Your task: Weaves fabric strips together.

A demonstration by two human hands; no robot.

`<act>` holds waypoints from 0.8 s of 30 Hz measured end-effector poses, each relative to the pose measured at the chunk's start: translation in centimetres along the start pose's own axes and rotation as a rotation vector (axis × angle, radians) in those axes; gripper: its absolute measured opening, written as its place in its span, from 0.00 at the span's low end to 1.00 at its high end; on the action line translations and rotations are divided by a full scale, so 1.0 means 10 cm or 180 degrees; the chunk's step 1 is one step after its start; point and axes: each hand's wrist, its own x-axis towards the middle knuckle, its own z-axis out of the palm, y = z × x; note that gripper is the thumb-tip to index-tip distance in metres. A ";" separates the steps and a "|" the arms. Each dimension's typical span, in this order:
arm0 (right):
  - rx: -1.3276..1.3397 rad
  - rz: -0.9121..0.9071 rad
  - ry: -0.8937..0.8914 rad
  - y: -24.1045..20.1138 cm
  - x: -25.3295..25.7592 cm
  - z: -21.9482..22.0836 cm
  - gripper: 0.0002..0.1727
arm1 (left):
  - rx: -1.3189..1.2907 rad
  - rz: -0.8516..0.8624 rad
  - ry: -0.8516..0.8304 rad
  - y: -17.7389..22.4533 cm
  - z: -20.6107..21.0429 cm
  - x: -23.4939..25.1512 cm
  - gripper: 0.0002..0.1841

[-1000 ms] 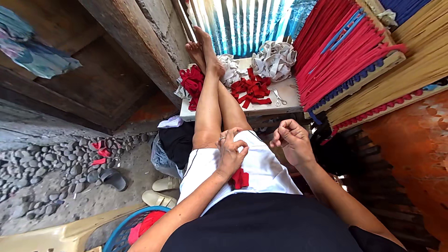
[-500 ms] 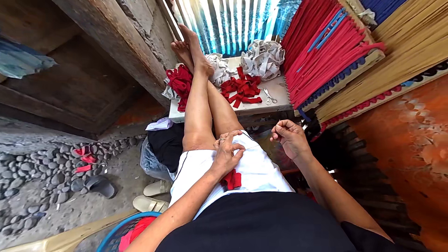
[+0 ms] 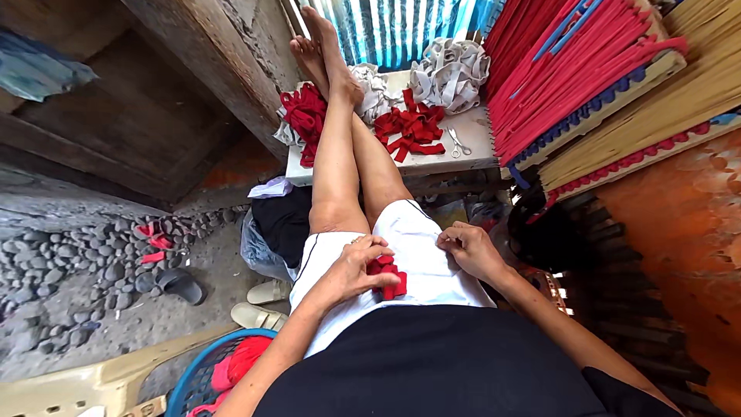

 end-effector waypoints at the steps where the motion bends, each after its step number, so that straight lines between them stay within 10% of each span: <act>1: 0.0007 0.0029 -0.0013 -0.01 -0.03 -0.04 0.04 | 0.0037 0.0047 -0.0173 -0.01 0.02 -0.07 0.35; 24: 0.0661 0.0518 -0.0252 0.19 -0.14 -0.01 0.04 | 0.0079 0.0126 -0.0048 -0.14 0.28 -0.18 0.25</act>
